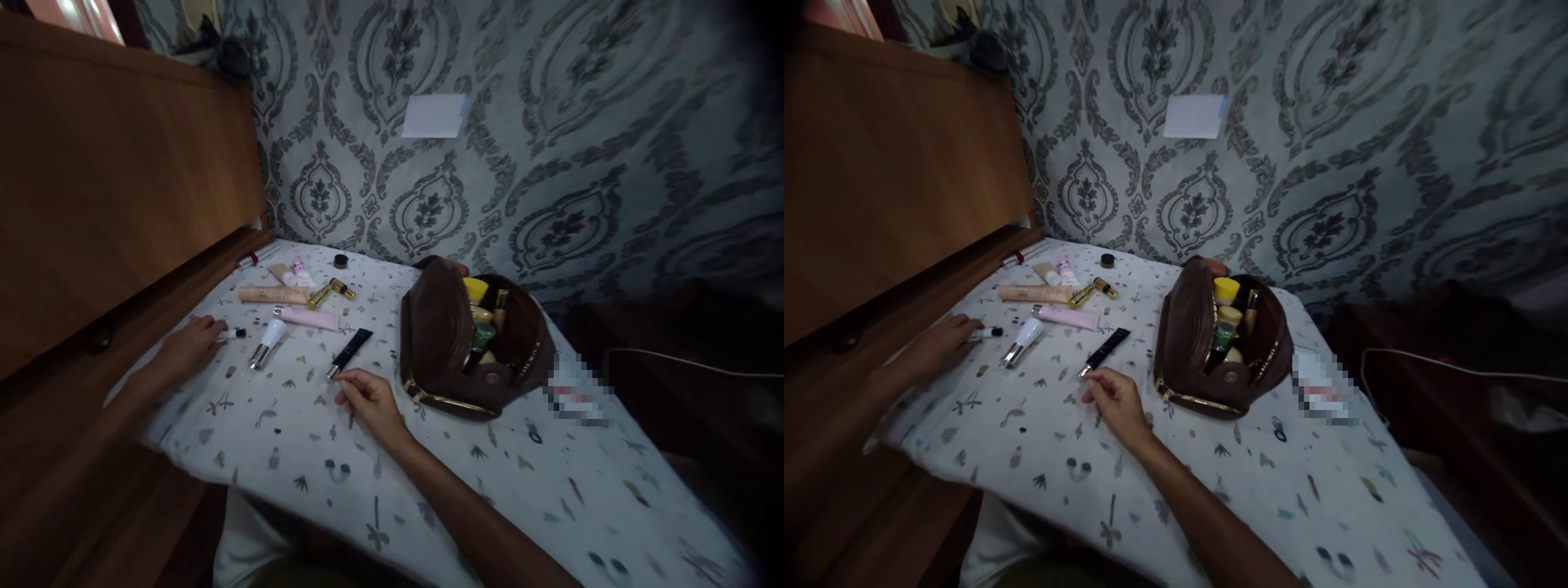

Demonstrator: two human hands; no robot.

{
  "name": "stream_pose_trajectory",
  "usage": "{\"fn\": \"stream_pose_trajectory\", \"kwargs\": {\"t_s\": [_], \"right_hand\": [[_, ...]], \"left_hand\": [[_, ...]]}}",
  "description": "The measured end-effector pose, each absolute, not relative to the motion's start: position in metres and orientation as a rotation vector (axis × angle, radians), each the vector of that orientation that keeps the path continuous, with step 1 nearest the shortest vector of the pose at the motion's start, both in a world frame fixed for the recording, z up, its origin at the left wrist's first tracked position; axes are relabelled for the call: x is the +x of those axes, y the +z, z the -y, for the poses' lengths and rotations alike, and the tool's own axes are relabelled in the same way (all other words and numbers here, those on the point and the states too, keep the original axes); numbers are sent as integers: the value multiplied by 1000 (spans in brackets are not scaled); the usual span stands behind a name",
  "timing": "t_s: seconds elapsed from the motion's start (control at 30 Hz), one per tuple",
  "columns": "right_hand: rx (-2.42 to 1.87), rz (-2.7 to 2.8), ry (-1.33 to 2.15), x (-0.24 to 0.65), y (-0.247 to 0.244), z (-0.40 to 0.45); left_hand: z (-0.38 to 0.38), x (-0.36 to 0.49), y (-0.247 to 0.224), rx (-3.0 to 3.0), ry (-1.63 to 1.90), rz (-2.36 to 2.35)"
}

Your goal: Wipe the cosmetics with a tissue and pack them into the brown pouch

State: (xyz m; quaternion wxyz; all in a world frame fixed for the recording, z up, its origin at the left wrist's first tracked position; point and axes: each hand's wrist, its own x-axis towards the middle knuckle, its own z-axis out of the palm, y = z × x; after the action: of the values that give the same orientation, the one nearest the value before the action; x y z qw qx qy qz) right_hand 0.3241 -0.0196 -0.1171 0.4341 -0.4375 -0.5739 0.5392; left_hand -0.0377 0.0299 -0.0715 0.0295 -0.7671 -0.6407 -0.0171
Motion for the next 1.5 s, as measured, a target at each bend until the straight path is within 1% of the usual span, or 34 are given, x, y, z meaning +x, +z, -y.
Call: {"fn": "stream_pose_trajectory", "kwargs": {"t_s": [0.1,0.17,0.23,0.3,0.33,0.4,0.5,0.57,0.63,0.8,1.0,1.13,1.27,1.5], "right_hand": [[-1065,1389,1332,324,-115,21],[-1044,1354,1312,325,-113,21],[-1017,1315,1297,325,-111,22],[-981,1272,1295,326,-108,22],[-965,1244,1295,326,-107,22],[-941,1184,1287,328,-103,23],[-957,1123,1233,331,-99,22],[-991,1100,1176,334,-98,21],[-1021,1090,1123,336,-98,20],[-1020,1160,1036,340,-99,20],[-1041,1154,1019,343,-97,18],[-1011,1133,1022,342,-95,18],[-953,1145,1037,341,-94,21],[-950,1123,1106,339,-93,20]], "left_hand": [[-26,-24,-61,-2282,-146,1969],[-25,-6,-51,-2299,-320,1903],[-23,23,-42,-2385,-544,1767],[-20,59,-38,-2541,-665,1531],[-18,79,-37,-2618,-650,1411],[-11,118,-35,-2743,-490,1221],[-3,162,-35,-2808,-236,1074],[-1,176,-37,-2814,-188,1031],[-3,179,-42,-2841,-219,1021],[-18,161,-59,-3015,-562,1106],[-24,151,-67,-3335,-735,1312],[-25,148,-64,-3433,-966,1450],[-30,144,-66,-3456,-1315,1741],[-29,144,-71,-3308,-1652,2034]]}}
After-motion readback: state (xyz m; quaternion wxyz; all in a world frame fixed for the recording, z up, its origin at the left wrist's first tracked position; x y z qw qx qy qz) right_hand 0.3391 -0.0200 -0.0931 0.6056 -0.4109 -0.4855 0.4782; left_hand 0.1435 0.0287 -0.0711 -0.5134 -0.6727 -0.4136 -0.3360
